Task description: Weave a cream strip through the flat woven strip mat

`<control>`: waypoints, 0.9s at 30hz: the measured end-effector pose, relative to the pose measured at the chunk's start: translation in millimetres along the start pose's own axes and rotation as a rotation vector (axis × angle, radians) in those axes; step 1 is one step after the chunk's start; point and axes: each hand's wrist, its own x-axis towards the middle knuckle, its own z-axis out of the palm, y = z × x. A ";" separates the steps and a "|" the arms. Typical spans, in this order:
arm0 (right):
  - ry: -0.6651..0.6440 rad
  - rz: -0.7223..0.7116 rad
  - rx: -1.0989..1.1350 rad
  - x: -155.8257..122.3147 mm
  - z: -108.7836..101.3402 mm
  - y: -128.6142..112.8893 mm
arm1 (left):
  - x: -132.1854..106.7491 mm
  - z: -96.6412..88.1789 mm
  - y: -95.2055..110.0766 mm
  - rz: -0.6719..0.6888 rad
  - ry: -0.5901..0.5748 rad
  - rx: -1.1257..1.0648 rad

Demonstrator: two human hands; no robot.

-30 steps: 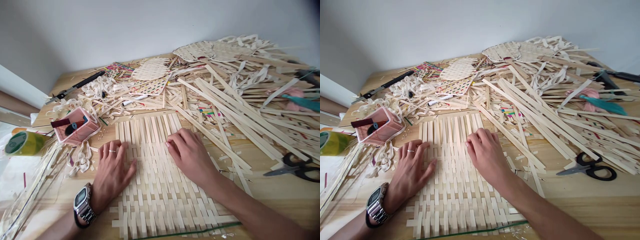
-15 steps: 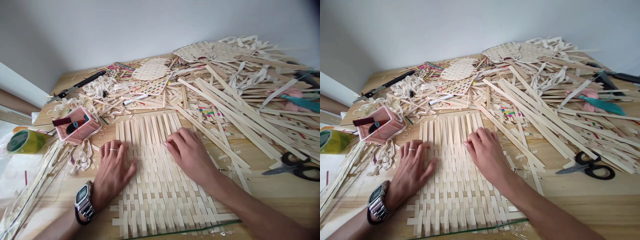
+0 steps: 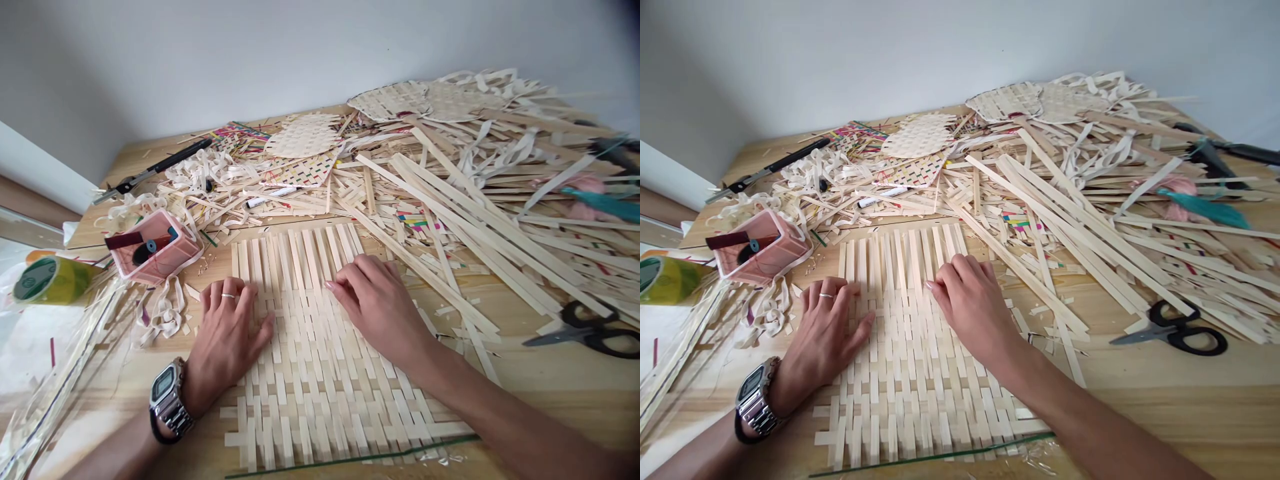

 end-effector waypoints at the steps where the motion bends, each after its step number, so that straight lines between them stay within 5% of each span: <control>1: 0.002 -0.002 0.003 0.0 0.0 -0.2 | 0.1 -0.1 -0.1 0.002 -0.002 -0.004; 27: -0.035 -0.050 0.114 2.6 -7.7 -13.0 | 0.8 -0.8 -0.2 0.101 0.007 -0.026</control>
